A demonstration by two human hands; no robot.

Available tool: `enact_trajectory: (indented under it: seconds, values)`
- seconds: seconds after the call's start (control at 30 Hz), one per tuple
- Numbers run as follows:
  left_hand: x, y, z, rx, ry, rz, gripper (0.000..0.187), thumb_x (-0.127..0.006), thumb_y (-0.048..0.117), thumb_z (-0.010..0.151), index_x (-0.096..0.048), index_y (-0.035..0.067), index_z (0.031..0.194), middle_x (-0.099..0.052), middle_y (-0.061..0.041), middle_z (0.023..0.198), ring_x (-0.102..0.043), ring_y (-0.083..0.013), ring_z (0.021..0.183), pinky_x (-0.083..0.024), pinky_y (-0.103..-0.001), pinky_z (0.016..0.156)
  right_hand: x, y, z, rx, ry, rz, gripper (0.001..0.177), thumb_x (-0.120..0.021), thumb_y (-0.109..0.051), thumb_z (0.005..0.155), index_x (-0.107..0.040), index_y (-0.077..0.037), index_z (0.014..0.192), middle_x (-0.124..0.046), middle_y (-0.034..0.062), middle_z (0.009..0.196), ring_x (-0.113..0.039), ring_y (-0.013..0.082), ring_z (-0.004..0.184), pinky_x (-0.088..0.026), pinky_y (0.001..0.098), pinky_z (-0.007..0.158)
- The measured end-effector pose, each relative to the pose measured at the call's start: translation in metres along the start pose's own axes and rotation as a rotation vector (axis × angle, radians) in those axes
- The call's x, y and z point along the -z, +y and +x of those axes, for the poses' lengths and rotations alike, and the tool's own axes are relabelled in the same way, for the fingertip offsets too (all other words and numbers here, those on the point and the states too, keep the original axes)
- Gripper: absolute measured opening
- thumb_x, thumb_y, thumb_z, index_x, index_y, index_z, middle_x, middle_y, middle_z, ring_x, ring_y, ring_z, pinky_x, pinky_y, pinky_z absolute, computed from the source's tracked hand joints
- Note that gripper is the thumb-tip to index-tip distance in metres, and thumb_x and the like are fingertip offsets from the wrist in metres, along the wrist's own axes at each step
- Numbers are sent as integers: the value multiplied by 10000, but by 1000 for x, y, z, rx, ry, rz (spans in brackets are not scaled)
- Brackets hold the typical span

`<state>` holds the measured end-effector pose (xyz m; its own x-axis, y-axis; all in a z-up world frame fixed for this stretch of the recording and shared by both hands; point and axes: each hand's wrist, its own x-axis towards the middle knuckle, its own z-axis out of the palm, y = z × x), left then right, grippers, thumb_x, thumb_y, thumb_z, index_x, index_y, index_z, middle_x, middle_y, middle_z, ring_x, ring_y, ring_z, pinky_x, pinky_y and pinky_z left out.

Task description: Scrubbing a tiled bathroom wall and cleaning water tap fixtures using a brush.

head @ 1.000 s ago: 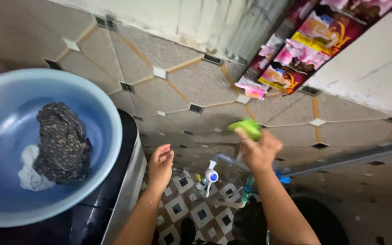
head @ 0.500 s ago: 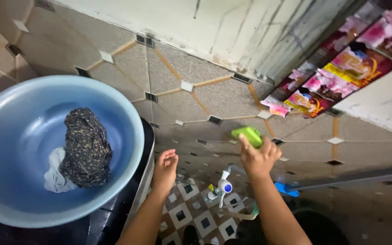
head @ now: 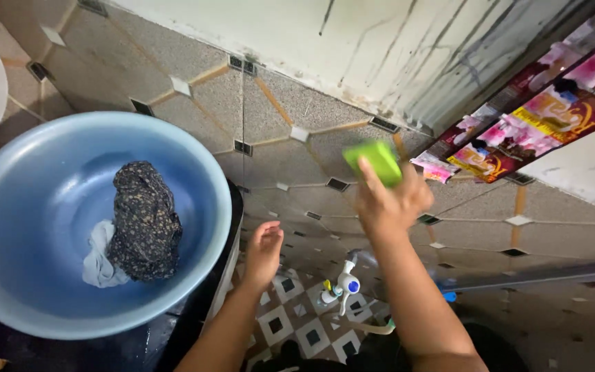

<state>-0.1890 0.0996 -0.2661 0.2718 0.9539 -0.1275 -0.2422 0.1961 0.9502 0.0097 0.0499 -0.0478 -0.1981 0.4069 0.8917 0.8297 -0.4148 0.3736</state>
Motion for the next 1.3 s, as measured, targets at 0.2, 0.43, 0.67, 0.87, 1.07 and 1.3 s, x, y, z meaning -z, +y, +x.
enact_trajectory:
  seconds: [0.2, 0.43, 0.67, 0.87, 1.07, 1.3]
  values:
    - [-9, 80, -2, -107, -67, -53, 188, -659, 152, 982, -711, 81, 1148, -690, -64, 1002, -638, -147, 886, -531, -308, 752, -60, -132, 94, -36, -71, 110, 526, -633, -461, 997, -376, -687, 1397, -590, 164, 1230, -617, 364, 1006, -439, 502, 850]
    - [-5, 77, 4, -168, -106, 28, 241, -709, 171, 945, -705, 110, 1178, -711, -97, 1032, -722, -227, 915, -591, -359, 759, 29, -79, 161, 29, -542, 125, 507, -602, -619, 947, -475, -594, 1437, -610, 133, 1120, -664, 337, 951, -553, 463, 704]
    - [0, 115, -17, -59, -159, 99, 346, -715, 298, 949, -696, 135, 1254, -720, -129, 1169, -703, -251, 1056, -567, -399, 907, 105, 21, 153, -23, -766, -3, 474, -619, -659, 855, -653, -544, 1313, -608, 92, 991, -666, 348, 925, -536, 469, 779]
    - [11, 170, -5, -215, -149, 45, 298, -716, 243, 931, -712, 156, 1216, -745, -118, 1144, -713, -235, 1029, -568, -367, 878, 83, -25, 205, 109, -747, -9, 431, -531, -680, 930, -644, -536, 1320, -608, 89, 1048, -638, 338, 973, -512, 444, 723]
    - [22, 241, 26, -466, -48, -57, 297, -682, 164, 960, -661, 109, 1251, -685, -131, 1195, -710, -238, 1009, -584, -335, 787, 43, -100, 230, 182, -765, 21, 421, -518, -616, 969, -586, -541, 1377, -591, 115, 1050, -608, 339, 1005, -483, 447, 734]
    - [30, 248, 50, -600, 150, -134, 345, -643, 59, 966, -611, 91, 1307, -556, -147, 1234, -695, -219, 941, -582, -330, 765, -14, -199, 257, 218, -715, 152, 480, -542, -589, 968, -479, -550, 1443, -550, 97, 1153, -534, 318, 1055, -453, 483, 769]
